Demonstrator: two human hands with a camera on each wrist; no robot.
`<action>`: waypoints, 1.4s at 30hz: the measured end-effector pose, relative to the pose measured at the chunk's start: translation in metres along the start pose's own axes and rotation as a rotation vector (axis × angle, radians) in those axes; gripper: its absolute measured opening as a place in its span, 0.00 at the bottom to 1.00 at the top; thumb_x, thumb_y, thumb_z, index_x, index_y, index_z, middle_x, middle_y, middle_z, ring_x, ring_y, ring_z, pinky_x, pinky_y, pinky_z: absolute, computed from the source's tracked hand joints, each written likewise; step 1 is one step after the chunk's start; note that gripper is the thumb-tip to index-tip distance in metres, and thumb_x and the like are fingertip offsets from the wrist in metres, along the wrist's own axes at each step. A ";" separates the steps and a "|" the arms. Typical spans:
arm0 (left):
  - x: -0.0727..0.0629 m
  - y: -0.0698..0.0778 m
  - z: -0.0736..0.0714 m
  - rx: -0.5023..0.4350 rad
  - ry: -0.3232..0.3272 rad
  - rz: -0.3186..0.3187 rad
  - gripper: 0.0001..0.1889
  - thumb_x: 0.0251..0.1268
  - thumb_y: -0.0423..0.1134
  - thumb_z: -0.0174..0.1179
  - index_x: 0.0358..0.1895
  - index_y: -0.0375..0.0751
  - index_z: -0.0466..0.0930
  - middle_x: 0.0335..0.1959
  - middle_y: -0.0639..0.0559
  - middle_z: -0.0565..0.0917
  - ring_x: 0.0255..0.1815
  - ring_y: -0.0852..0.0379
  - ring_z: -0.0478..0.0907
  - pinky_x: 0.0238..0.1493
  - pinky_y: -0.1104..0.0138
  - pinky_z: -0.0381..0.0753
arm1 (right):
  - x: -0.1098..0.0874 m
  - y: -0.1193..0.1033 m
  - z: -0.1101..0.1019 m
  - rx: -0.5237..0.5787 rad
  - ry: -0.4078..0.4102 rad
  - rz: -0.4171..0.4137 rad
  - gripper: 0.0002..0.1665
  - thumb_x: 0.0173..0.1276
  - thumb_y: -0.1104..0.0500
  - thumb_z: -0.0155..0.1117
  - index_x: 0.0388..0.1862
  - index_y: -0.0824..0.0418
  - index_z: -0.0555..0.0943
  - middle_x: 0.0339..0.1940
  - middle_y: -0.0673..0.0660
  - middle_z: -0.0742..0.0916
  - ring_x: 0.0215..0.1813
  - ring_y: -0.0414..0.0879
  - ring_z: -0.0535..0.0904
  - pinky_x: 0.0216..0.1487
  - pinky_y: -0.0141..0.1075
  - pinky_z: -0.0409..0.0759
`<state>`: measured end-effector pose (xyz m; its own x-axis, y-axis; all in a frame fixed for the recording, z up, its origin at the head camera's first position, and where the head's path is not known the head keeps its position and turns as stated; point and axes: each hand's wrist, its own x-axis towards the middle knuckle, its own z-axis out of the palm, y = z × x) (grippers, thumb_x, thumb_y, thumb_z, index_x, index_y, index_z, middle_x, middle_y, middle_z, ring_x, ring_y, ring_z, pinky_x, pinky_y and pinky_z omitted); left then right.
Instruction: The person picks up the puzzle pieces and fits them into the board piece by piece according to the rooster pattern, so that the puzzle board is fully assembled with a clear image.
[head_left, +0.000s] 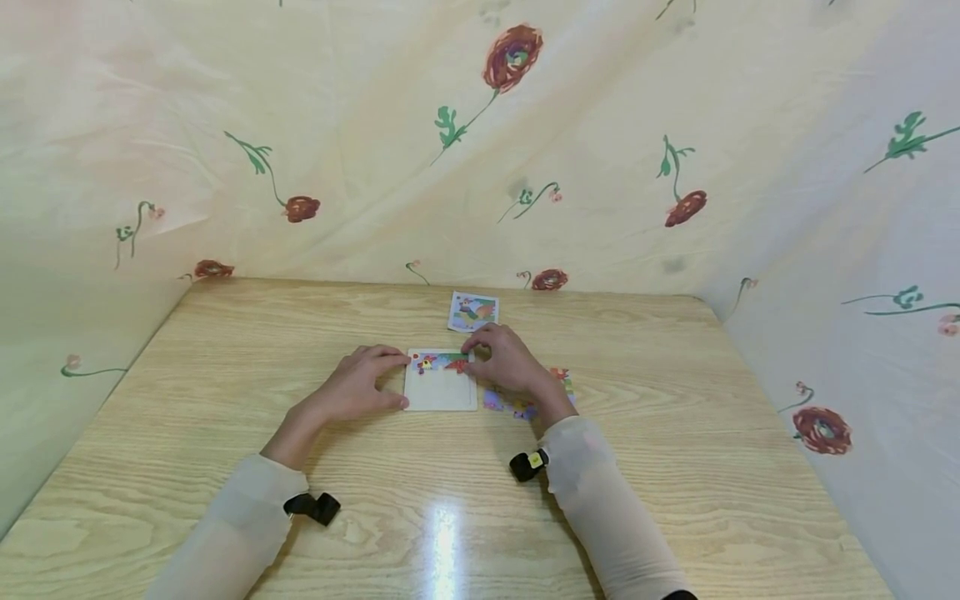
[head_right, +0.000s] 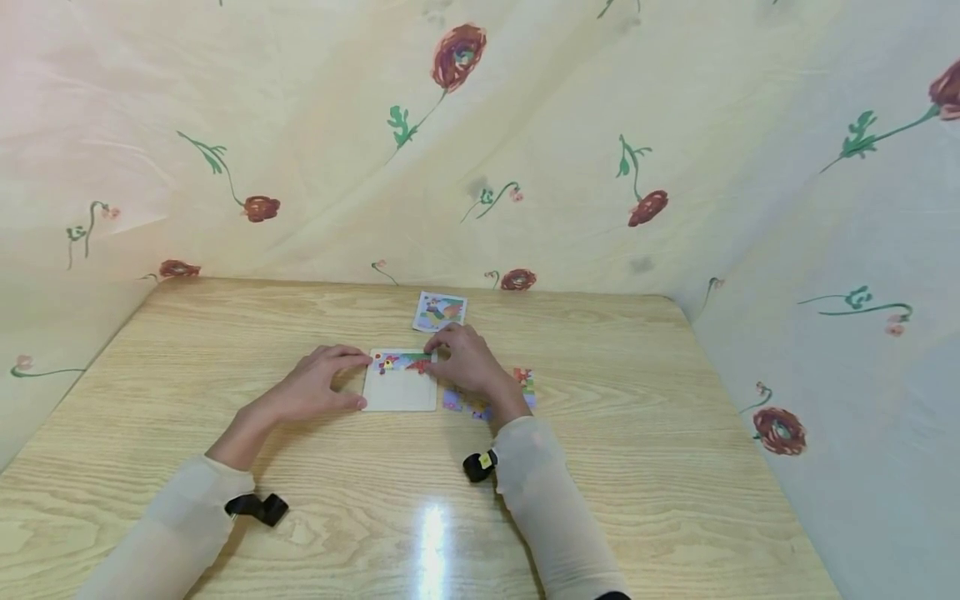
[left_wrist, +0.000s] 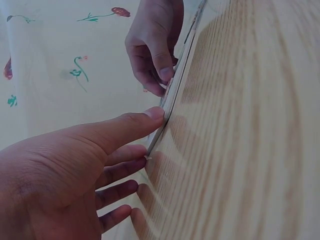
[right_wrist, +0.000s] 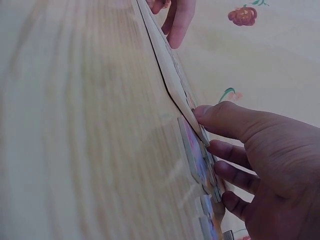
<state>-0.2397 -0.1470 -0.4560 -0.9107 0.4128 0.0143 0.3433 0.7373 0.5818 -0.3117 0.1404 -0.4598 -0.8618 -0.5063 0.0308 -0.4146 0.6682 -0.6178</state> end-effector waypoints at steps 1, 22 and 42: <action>0.000 0.000 0.000 0.002 0.001 0.003 0.35 0.62 0.49 0.72 0.72 0.42 0.76 0.73 0.40 0.73 0.75 0.33 0.64 0.72 0.33 0.59 | 0.000 0.000 0.000 0.002 0.000 0.000 0.13 0.67 0.53 0.74 0.49 0.53 0.88 0.62 0.55 0.83 0.64 0.54 0.74 0.68 0.50 0.74; -0.005 0.000 0.000 0.011 -0.009 0.001 0.36 0.62 0.50 0.72 0.73 0.43 0.75 0.73 0.40 0.73 0.74 0.34 0.64 0.71 0.33 0.60 | -0.010 -0.005 -0.004 0.080 -0.016 0.024 0.15 0.69 0.54 0.72 0.53 0.52 0.87 0.62 0.54 0.83 0.70 0.56 0.75 0.73 0.54 0.72; -0.003 0.001 -0.001 -0.013 -0.020 -0.010 0.36 0.62 0.49 0.72 0.73 0.44 0.74 0.74 0.41 0.72 0.76 0.35 0.63 0.74 0.33 0.57 | -0.046 0.013 -0.027 0.085 0.027 0.057 0.13 0.71 0.55 0.70 0.52 0.56 0.87 0.58 0.55 0.85 0.67 0.55 0.78 0.70 0.54 0.75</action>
<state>-0.2368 -0.1486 -0.4548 -0.9093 0.4160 -0.0075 0.3311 0.7346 0.5922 -0.2851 0.1876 -0.4480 -0.8911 -0.4536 0.0140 -0.3398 0.6464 -0.6832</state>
